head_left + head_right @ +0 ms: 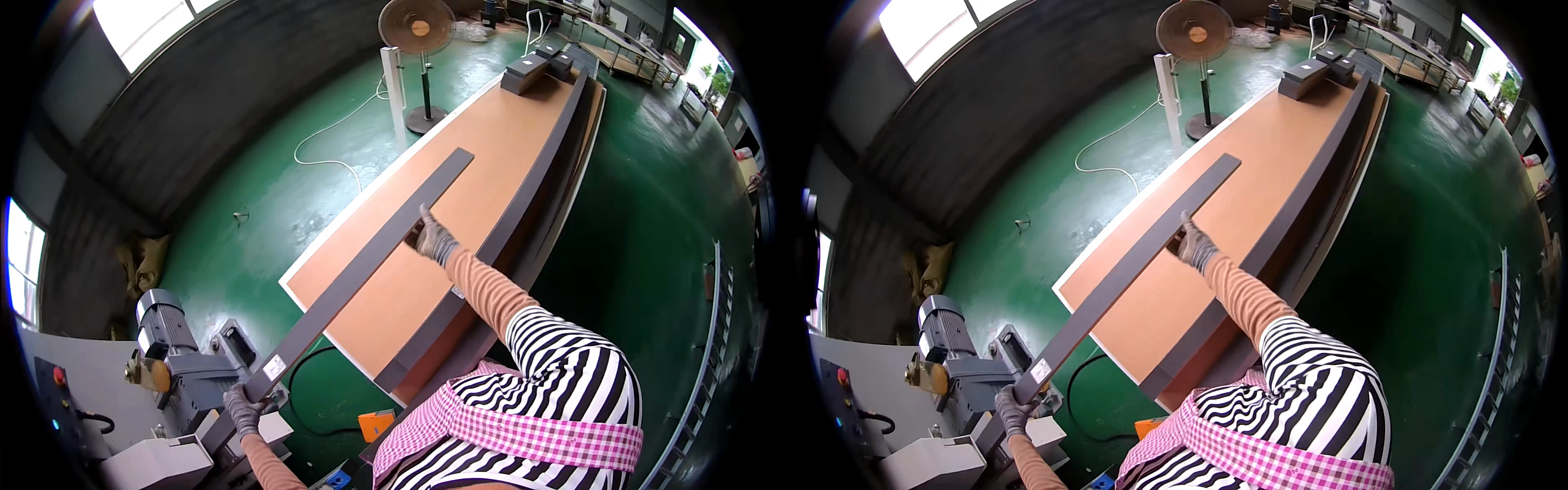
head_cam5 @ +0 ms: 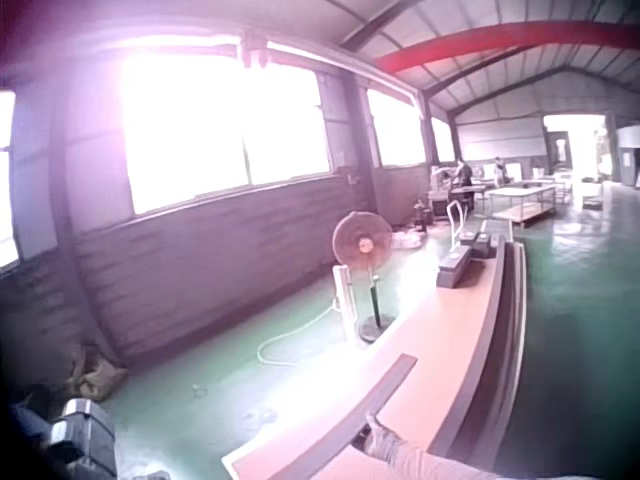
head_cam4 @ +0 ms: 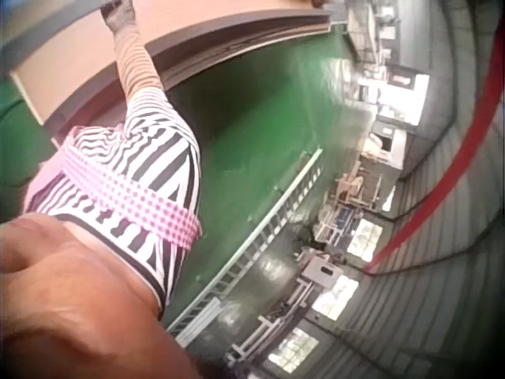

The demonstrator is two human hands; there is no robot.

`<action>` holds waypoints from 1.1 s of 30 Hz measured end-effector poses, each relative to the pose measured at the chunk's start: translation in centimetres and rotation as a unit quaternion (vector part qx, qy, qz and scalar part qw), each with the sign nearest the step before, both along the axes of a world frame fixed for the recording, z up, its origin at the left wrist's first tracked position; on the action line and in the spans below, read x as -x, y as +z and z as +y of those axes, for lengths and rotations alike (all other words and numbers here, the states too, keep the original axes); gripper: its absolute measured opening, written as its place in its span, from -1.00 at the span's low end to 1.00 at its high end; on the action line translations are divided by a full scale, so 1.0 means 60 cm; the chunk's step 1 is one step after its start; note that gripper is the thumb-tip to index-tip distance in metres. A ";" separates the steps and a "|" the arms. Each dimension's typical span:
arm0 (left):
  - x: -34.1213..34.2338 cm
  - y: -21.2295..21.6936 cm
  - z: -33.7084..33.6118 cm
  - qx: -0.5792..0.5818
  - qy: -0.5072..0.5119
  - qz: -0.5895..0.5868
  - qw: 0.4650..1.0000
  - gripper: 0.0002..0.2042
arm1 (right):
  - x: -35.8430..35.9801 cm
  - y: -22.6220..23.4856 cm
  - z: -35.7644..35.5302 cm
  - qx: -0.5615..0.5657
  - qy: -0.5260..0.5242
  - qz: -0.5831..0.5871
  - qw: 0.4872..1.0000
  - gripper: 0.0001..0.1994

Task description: The person feeds long wooden boards through an edge-banding machine and stacks the finished boards onto a worktable.

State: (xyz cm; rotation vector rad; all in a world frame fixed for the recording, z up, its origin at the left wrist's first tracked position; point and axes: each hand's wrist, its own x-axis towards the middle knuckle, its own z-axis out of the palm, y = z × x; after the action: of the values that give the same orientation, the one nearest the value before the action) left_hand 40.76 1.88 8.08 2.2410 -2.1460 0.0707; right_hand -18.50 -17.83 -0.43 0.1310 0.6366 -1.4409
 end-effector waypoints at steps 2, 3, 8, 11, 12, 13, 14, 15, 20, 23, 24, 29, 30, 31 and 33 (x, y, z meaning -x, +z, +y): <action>0.037 0.005 -0.017 -0.024 0.012 0.050 0.998 -0.33 | -0.040 -0.007 0.030 0.020 0.121 0.009 0.992 -0.57; 0.058 0.006 -0.028 -0.025 0.008 0.049 0.998 -0.33 | -0.074 -0.015 0.047 0.045 0.148 -0.012 0.988 -0.59; 0.159 0.028 -0.039 0.013 -0.010 0.131 0.991 -0.39 | -0.274 -0.002 0.146 0.084 0.312 -0.043 0.945 -0.65; 0.212 0.028 -0.061 0.002 -0.028 0.117 0.993 -0.43 | -0.361 -0.003 0.166 0.029 0.349 -0.043 0.936 -0.62; 0.238 0.030 -0.076 0.010 -0.055 0.109 0.992 -0.44 | -0.378 -0.023 0.159 0.016 0.348 -0.030 0.937 -0.63; 0.270 0.040 -0.088 -0.019 -0.053 0.097 0.994 -0.42 | -0.388 -0.031 0.151 0.024 0.301 -0.018 0.953 -0.65; 0.262 0.024 -0.083 0.006 -0.053 0.100 0.994 -0.38 | -0.400 -0.004 0.149 -0.023 0.266 0.013 0.964 -0.65; 0.269 0.017 -0.091 0.011 -0.068 0.120 0.990 -0.29 | -0.387 -0.015 0.141 0.022 0.216 0.033 0.976 -0.56; 0.219 0.027 -0.067 0.006 -0.107 0.038 0.993 -0.03 | -0.244 -0.022 0.083 0.045 0.206 0.029 0.977 -0.49; 0.172 0.048 -0.041 -0.030 -0.040 0.061 0.997 -0.19 | -0.116 -0.004 0.052 -0.081 0.102 0.097 0.987 -0.50; 0.186 0.072 -0.027 -0.004 -0.027 0.049 0.998 -0.30 | -0.076 0.004 0.047 -0.157 0.058 0.117 0.979 -0.49; 0.109 0.047 0.006 -0.045 -0.002 0.056 0.997 -0.38 | 0.063 -0.067 0.018 -0.125 -0.004 0.060 0.990 -0.55; 0.115 0.046 0.006 -0.062 -0.014 0.039 0.997 -0.40 | 0.065 -0.061 0.015 -0.142 -0.036 0.017 0.989 -0.58; 0.141 0.050 -0.016 -0.076 -0.045 0.024 0.996 -0.42 | 0.102 -0.087 0.006 -0.093 -0.081 -0.021 0.992 -0.58; 0.196 0.043 -0.022 -0.070 -0.064 0.038 0.995 -0.44 | 0.087 -0.076 0.019 -0.053 -0.069 -0.080 0.993 -0.61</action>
State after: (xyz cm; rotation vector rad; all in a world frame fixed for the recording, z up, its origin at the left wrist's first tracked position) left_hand 28.98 0.58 10.68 2.1283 -2.3153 -0.1724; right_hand -23.71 -16.68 -4.97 0.3776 0.5803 -1.5124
